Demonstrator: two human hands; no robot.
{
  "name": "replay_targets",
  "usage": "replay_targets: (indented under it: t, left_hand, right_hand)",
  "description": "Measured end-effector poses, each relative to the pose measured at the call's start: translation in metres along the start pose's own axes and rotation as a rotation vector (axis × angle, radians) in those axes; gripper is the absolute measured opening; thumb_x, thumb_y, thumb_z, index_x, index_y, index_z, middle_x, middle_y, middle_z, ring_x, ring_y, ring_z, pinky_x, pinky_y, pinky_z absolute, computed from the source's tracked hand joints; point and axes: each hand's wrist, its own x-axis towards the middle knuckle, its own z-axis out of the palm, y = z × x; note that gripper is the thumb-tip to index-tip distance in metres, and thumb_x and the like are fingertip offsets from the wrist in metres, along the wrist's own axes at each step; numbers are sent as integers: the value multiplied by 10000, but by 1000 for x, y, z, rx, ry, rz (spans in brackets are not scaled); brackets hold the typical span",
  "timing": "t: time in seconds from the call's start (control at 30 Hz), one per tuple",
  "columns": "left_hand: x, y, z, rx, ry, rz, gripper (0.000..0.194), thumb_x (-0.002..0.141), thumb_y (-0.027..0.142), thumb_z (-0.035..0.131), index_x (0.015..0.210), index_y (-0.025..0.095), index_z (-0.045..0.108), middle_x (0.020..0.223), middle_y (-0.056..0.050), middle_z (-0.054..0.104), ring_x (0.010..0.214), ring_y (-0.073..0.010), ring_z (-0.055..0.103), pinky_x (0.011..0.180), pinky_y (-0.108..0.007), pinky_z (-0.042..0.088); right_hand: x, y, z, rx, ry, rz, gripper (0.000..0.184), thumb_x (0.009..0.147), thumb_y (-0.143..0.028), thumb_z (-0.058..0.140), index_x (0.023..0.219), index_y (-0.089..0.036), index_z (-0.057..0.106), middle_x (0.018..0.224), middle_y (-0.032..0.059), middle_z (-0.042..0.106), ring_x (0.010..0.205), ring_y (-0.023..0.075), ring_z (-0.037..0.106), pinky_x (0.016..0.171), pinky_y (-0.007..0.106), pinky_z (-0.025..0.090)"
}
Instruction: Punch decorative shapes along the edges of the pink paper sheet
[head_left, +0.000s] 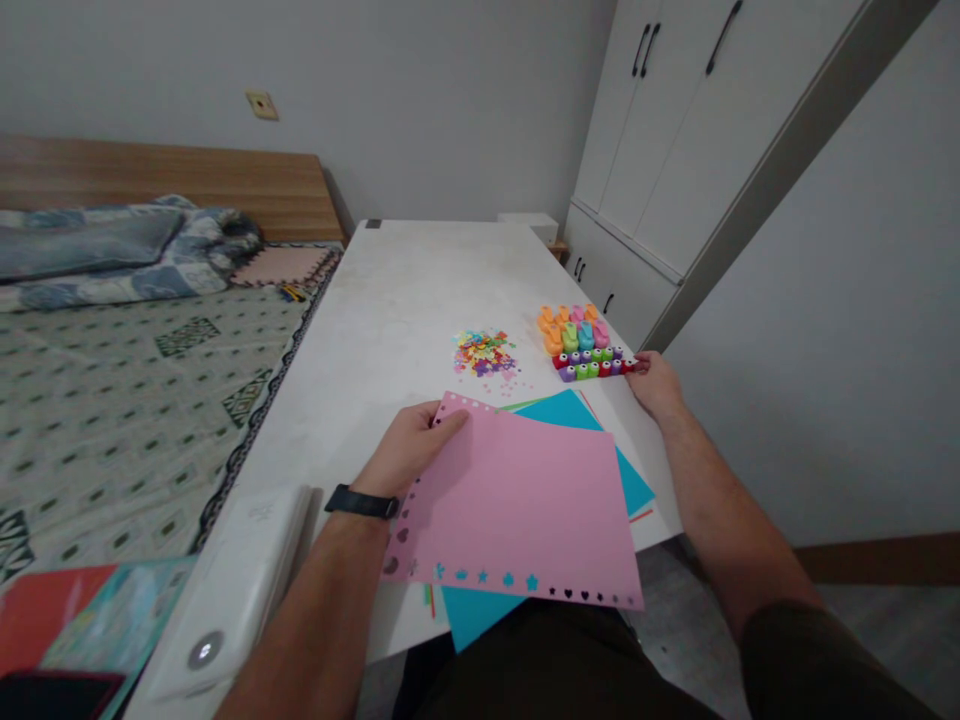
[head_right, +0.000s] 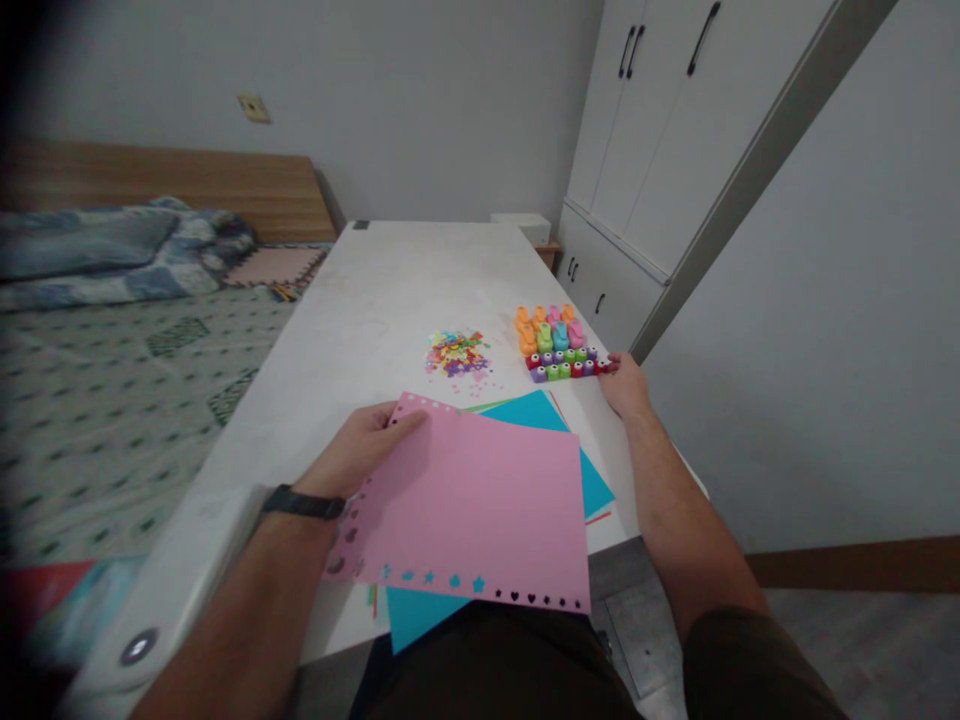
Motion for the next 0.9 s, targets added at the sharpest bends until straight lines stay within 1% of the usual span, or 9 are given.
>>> replay_targets:
  t: [0.07,0.13,0.23,0.33,0.43,0.6,0.77,0.9]
  left_hand:
    - [0,0,0,-19,-3,-10,422,774,571,721,895,167,736,747,-40,722,542,-148,590,470,-226,392]
    - [1,-1,1,-17,-3,-13,434,764,576,727,897,163,733,768,-52,733,555,-158,609,475,-230,400]
    - [2,-2,2,0,-5,4,423,773,573,717,888,166,729,761,-52,731,543,-156,604,471,-231,394]
    - [2,-2,2,15,-1,7,397,772,560,719,850,170,723,717,-46,711,521,-150,583,456,-231,379]
    - [3,-3,3,15,18,8,387,760,548,732,837,169,726,714,-55,706,526,-152,578,449,-231,374]
    - [6,-4,2,9,15,1,411,770,560,722,858,159,710,732,-54,711,542,-153,590,461,-227,378]
    - [7,-2,4,35,8,-9,453,772,586,711,854,141,700,709,-45,700,529,-143,578,465,-223,369]
    - [6,1,8,11,-5,-29,469,755,593,723,855,135,709,700,-33,686,531,-130,557,470,-216,366]
  right_hand:
    - [-1,0,1,17,23,9,484,727,-244,692,1201,-159,638,1020,96,742,846,209,657,762,315,483]
    - [-1,0,3,33,41,14,453,729,-232,672,1174,-155,647,1005,96,742,851,212,659,774,320,488]
    - [-2,0,7,47,62,13,422,720,-208,644,1139,-158,656,987,94,743,874,219,660,802,328,487]
    - [-2,2,9,62,113,15,472,695,-199,634,1165,-160,637,1054,106,730,925,228,652,839,335,484]
    - [-1,3,11,79,177,32,516,672,-198,622,1185,-145,612,1100,118,706,948,231,646,834,326,489]
    - [1,4,14,104,245,70,510,641,-182,602,1150,-140,612,1064,111,695,932,236,639,822,331,490]
    - [3,5,16,121,280,94,478,615,-158,592,1091,-158,633,1035,102,694,929,242,628,855,353,483]
    - [5,6,17,131,307,115,459,626,-168,588,1082,-163,634,993,89,691,894,241,625,847,368,484]
